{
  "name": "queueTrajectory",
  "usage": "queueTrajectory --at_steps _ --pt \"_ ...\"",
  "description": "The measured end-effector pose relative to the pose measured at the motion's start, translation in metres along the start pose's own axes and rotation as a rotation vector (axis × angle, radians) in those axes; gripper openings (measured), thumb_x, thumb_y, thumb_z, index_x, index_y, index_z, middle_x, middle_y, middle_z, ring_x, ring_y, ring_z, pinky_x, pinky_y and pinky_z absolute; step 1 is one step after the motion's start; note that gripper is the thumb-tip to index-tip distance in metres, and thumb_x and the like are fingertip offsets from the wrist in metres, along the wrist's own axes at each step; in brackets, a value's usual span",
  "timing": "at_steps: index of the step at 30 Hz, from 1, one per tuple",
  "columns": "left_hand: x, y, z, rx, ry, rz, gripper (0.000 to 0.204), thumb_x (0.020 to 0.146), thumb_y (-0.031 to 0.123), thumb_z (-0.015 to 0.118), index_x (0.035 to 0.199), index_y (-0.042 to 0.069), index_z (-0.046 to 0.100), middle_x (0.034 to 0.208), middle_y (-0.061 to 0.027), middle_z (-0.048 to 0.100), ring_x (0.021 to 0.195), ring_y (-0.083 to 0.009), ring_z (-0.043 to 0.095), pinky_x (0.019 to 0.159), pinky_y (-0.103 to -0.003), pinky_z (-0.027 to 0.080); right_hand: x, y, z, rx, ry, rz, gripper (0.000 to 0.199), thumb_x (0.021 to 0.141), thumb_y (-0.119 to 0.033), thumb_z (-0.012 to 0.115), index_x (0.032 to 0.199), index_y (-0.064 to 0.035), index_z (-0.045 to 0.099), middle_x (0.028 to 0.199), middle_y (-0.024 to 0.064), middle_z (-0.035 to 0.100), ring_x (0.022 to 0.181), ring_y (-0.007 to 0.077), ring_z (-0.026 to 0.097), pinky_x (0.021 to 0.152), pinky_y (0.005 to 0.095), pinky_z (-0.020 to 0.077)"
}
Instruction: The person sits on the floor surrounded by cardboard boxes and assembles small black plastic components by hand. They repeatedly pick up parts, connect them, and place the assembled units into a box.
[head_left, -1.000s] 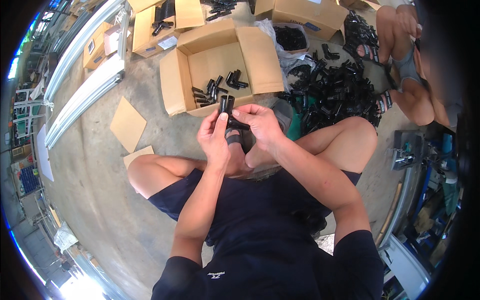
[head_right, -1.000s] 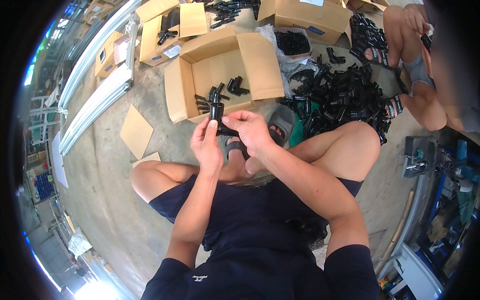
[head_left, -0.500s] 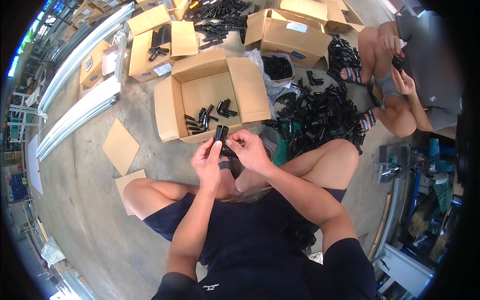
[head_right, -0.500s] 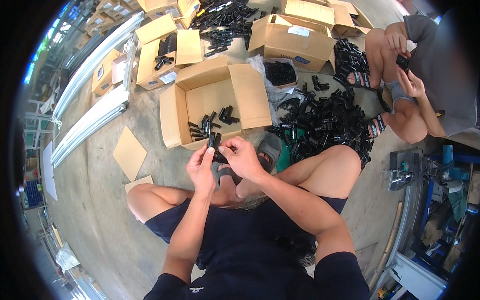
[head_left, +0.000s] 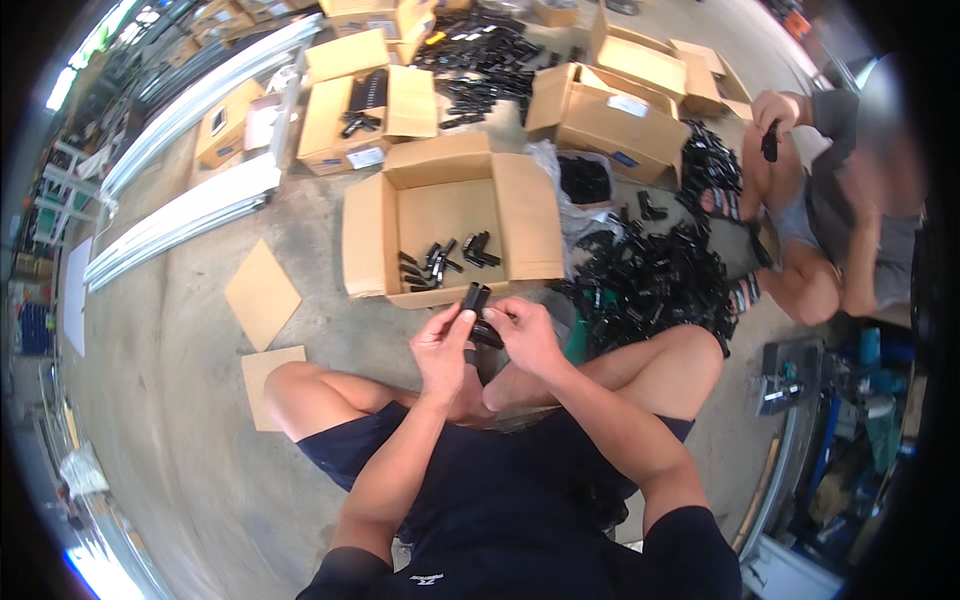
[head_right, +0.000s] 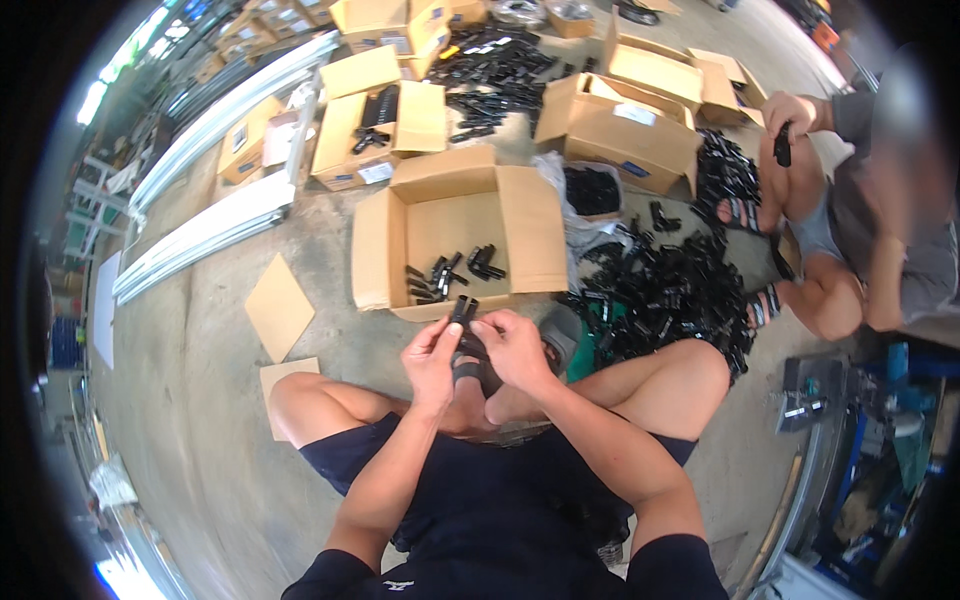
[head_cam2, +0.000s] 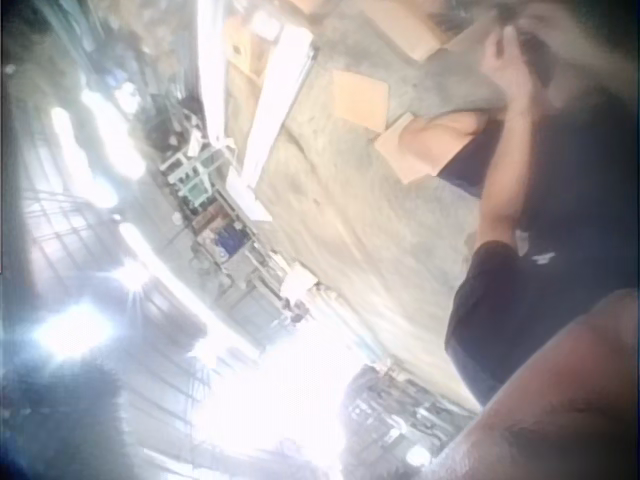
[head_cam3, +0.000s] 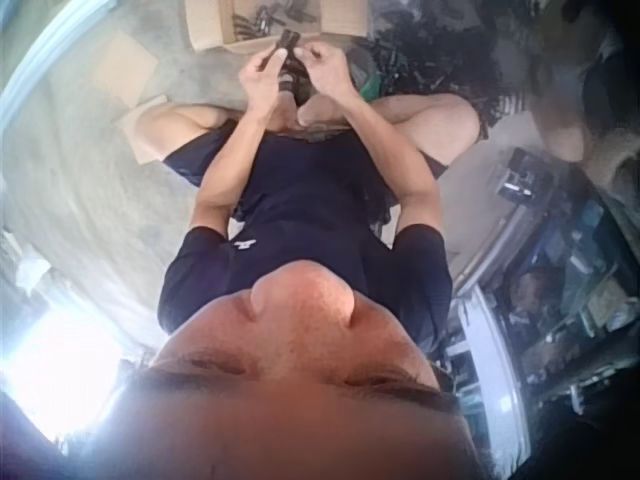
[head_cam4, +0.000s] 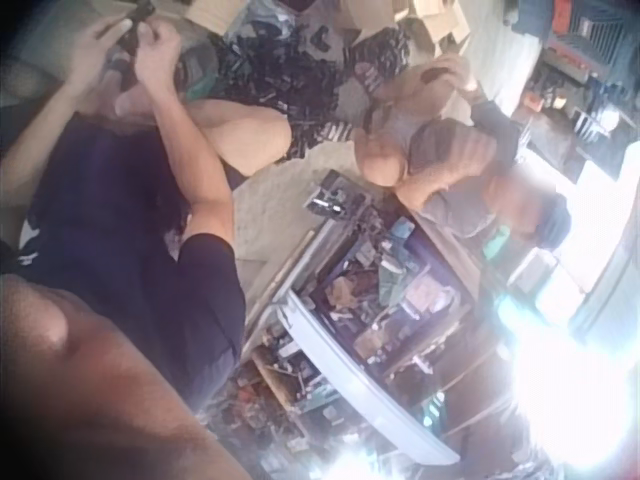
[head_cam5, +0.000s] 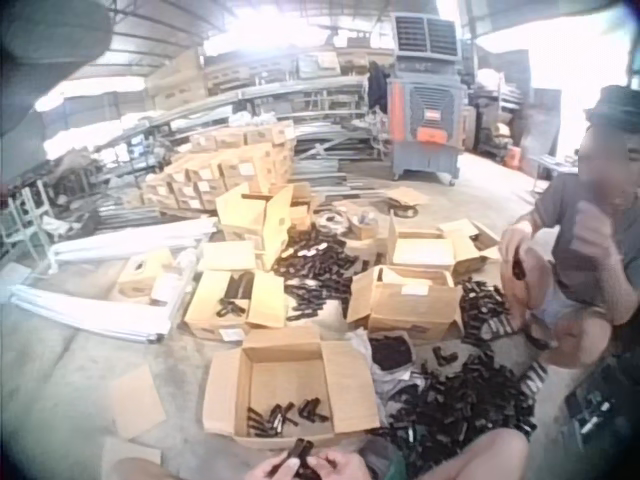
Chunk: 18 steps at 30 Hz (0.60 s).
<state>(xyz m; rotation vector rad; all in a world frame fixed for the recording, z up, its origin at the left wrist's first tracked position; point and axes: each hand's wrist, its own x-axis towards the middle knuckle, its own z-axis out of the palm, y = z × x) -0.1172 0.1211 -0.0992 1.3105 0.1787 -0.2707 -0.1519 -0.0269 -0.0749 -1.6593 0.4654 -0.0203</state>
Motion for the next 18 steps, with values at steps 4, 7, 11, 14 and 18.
queueTrajectory --at_steps 4,7,11,14,18 --pt "0.002 0.0 0.005 0.002 -0.02 0.01 0.024 0.094 0.006 0.076 0.116 -0.002 0.074 0.093 -0.0009 0.073 0.073 -0.0027 0.06 0.06 -0.018 0.046 0.002 0.015 0.0 0.202 -0.011 0.011 0.014 0.093 -0.011 0.073 0.094 0.0037 0.074 0.088 0.0099 0.07 0.083 0.0153 0.068 0.072 0.0309 0.0528" --pt "-0.003 0.01 0.004 -0.025 -0.05 0.042 0.025 0.094 0.0 0.074 0.118 -0.004 0.073 0.102 -0.004 0.074 0.086 -0.0056 0.065 0.074 -0.02 0.053 -0.001 0.004 -0.002 0.062 -0.025 0.022 0.014 0.094 -0.01 0.072 0.095 0.0043 0.074 0.09 0.01 0.071 0.083 0.0157 0.068 0.073 0.0302 0.053" --pt "-0.004 0.011 0.0 -0.049 -0.064 0.016 0.025 0.094 -0.003 0.073 0.119 -0.005 0.072 0.108 -0.0063 0.074 0.093 -0.0079 0.067 0.083 -0.022 0.055 -0.005 0.003 0.003 -0.043 0.04 -0.186 0.015 0.095 -0.009 0.072 0.095 0.0054 0.073 0.087 0.0088 0.071 0.079 0.0158 0.066 0.071 0.0292 0.0521" --pt "-0.005 0.013 0.002 -0.088 -0.061 -0.001 0.026 0.094 -0.003 0.072 0.12 -0.006 0.072 0.108 -0.0066 0.073 0.094 -0.0082 0.067 0.083 -0.022 0.055 -0.003 0.01 0.005 0.083 0.031 -0.147 0.013 0.095 -0.01 0.072 0.095 0.0024 0.075 0.086 0.0075 0.072 0.077 0.0147 0.064 0.069 0.0295 0.0511" --pt "-0.003 0.008 0.002 -0.046 -0.076 0.088 0.027 0.095 0.006 0.074 0.122 -0.001 0.073 0.102 -0.0055 0.075 0.085 -0.0073 0.068 0.07 -0.02 0.058 0.001 0.021 0.001 0.308 -0.084 0.16 0.019 0.098 -0.011 0.071 0.116 -0.0056 0.074 0.098 0.0077 0.071 0.087 0.0123 0.064 0.081 0.0287 0.052"
